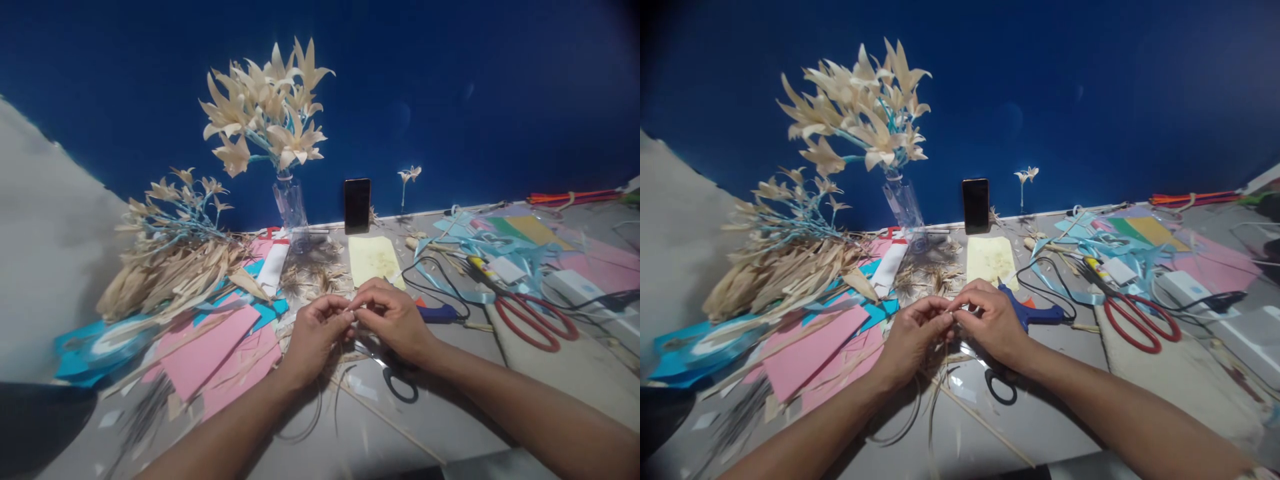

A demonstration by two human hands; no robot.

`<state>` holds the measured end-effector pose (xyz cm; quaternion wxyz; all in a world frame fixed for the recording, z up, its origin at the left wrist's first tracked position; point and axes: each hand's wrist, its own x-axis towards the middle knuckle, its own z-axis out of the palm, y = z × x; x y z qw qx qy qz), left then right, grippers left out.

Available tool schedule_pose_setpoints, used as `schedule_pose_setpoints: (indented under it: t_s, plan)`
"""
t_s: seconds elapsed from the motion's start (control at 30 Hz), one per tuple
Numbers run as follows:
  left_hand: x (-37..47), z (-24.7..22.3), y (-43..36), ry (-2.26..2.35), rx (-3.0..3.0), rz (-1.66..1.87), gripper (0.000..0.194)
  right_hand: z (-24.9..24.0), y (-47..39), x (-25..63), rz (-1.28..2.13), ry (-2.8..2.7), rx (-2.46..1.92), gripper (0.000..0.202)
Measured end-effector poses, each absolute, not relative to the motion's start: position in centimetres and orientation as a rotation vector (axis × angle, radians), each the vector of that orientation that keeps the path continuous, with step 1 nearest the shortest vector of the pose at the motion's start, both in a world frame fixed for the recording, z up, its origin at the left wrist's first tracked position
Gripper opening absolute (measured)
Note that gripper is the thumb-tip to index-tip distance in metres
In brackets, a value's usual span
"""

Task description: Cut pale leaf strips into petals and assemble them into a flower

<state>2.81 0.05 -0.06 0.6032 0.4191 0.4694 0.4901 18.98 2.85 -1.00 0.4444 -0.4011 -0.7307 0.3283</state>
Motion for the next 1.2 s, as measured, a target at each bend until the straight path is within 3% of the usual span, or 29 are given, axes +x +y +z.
schedule_pose_setpoints:
  t_s: [0.4, 0.83, 1.2]
  plan:
    - [1.6, -0.5, 0.5, 1.151, 1.020, 1.160, 0.019, 0.9, 3.3, 20.0, 0.985, -1.762, -1.084, 0.010]
    - [0.9, -0.8, 1.1, 1.129, 0.878, 1.254, 0.025, 1.5, 3.9, 21.0, 0.880, -1.713, -1.167, 0.003]
    - [1.1, -0.3, 0.9, 1.154, 0.936, 1.271, 0.022, 1.6, 4.2, 21.1, 0.798, -1.845, -1.143, 0.013]
